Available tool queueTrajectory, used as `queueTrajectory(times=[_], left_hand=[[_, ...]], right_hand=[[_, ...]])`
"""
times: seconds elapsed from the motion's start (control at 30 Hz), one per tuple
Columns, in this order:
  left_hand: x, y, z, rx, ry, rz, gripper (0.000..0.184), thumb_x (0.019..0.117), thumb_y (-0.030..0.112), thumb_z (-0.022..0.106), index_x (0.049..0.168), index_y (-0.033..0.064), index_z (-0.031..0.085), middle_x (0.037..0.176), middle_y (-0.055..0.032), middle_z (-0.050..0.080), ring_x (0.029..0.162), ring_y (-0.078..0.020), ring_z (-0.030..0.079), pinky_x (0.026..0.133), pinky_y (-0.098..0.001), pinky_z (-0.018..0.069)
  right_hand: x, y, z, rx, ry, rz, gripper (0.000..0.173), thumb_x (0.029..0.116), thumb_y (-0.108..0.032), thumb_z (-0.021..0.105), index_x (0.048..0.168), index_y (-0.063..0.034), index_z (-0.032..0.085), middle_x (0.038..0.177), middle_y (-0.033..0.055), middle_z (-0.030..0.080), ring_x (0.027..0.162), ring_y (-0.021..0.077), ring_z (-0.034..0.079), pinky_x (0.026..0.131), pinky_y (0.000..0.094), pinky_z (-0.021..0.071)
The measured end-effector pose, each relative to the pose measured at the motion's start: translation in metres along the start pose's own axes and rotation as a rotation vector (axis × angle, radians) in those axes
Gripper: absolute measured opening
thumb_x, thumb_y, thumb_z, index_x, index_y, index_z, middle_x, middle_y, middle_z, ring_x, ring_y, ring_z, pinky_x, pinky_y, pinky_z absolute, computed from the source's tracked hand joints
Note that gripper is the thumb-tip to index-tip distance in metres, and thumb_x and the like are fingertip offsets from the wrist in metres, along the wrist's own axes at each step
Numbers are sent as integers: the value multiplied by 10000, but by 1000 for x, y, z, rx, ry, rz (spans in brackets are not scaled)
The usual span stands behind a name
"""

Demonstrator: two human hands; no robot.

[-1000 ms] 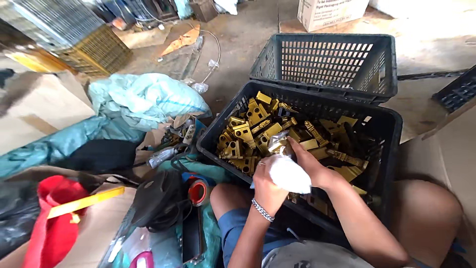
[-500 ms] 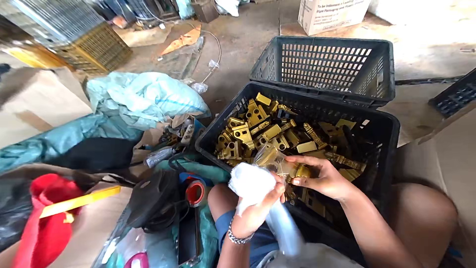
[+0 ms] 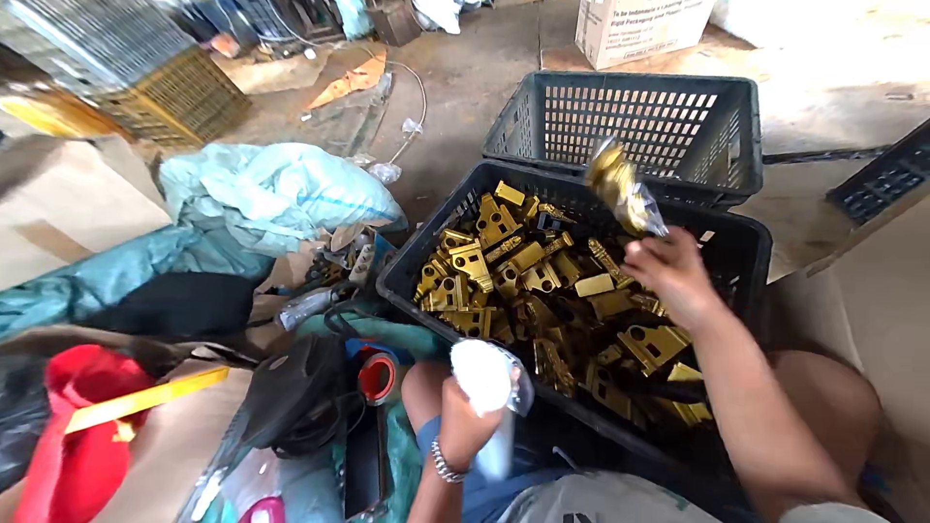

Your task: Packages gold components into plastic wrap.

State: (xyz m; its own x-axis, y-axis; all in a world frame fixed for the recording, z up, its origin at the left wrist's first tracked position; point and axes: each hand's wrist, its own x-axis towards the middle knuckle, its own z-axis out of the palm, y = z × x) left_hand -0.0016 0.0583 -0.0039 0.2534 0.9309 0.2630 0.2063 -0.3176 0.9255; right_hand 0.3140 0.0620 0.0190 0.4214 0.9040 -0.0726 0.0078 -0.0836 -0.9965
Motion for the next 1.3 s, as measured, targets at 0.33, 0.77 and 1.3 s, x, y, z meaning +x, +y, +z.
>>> queueTrajectory(times=[0.33, 0.77, 1.3], left_hand=[[8, 27, 34, -374, -310, -359, 166, 876, 83, 742, 1010, 69, 645, 783, 72, 664, 644, -7, 602, 615, -199, 534], [21, -11, 16, 351, 47, 196, 312, 841, 157, 722, 1005, -108, 709, 943, -180, 751, 901, -217, 740, 858, -392, 590], [22, -28, -1, -23, 203, 69, 297, 813, 83, 778, 1019, -69, 626, 932, -15, 707, 919, -50, 682, 886, -241, 579]], right_hand=[[-79, 15, 58, 65, -571, 137, 228, 1058, -181, 524, 861, -110, 614, 658, -108, 577, 539, -20, 551, 543, 166, 506], [-82, 30, 47, 49, -543, 202, 344, 770, -158, 858, 713, -189, 521, 571, -113, 566, 429, -18, 509, 425, 158, 450], [35, 41, 90, -683, -486, 121, 345, 981, -214, 699, 1118, 96, 638, 1045, 277, 663, 971, 387, 665, 911, 555, 527]])
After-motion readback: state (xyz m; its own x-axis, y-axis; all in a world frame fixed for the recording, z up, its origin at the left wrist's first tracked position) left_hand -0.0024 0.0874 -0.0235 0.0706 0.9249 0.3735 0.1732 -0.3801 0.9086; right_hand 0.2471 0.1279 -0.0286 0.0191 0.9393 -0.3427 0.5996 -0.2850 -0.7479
